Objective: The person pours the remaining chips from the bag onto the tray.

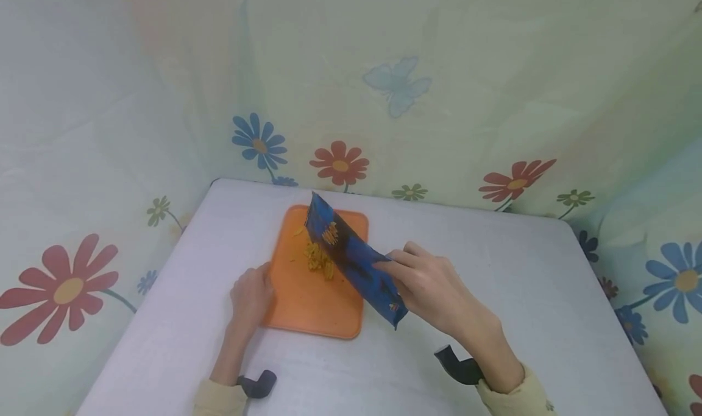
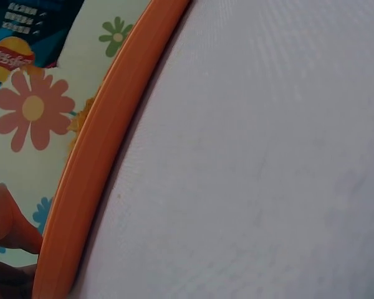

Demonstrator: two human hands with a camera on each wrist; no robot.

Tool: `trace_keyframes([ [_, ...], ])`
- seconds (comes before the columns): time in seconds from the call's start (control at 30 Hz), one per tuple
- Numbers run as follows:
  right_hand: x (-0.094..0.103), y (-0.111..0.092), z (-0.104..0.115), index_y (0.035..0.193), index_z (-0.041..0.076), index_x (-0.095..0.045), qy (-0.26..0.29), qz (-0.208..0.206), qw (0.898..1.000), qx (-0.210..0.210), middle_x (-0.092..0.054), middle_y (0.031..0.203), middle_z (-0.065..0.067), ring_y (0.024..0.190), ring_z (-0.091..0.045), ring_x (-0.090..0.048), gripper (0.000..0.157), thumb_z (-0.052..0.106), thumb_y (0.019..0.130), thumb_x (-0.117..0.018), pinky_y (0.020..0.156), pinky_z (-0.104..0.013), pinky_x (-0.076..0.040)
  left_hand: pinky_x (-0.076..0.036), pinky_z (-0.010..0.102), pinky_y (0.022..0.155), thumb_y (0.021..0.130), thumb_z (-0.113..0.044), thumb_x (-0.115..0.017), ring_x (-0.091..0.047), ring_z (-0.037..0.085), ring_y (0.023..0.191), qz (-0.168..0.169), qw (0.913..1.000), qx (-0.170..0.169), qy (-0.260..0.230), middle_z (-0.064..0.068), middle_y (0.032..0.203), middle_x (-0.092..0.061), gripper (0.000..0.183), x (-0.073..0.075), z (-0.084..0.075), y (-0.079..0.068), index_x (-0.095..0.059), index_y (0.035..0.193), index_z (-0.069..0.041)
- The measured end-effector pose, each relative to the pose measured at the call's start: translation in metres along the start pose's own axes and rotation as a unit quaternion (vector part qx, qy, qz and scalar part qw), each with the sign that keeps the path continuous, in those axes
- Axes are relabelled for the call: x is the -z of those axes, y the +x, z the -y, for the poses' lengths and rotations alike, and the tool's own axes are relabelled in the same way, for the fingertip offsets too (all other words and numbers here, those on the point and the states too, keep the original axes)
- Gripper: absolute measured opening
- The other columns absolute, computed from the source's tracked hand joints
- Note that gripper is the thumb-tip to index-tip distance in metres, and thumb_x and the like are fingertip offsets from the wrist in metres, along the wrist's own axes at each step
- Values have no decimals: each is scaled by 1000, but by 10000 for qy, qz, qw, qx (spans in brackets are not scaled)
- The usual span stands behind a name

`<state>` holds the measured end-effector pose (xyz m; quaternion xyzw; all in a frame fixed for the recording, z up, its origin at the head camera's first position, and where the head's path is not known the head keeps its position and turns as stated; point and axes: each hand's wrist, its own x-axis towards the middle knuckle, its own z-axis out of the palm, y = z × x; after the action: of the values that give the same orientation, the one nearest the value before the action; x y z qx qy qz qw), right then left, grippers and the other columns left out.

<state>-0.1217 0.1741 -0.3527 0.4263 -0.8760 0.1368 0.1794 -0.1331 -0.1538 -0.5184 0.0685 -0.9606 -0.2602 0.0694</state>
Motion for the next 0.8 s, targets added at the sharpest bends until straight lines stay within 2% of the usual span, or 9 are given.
trace_keyframes([
  [0.4,-3,2,-1,104,10,-80,-104,-66,9999,-26,-74,91,-1,78,-15,-55,33,-6,76,-84,50,-15,-42,-49,38,55,96,-1,-56,-56,24,65,28,10000,28,-32,20,87,-69,37,-1,2,2,-67,131,2],
  [0.8,-5,4,-1,102,9,-80,-37,-347,9991,221,-74,90,-1,76,-15,-57,35,-8,72,-86,51,-17,-46,-51,42,58,96,-3,-55,-61,29,71,43,9999,73,-56,21,89,-69,37,-1,3,3,-67,131,2],
])
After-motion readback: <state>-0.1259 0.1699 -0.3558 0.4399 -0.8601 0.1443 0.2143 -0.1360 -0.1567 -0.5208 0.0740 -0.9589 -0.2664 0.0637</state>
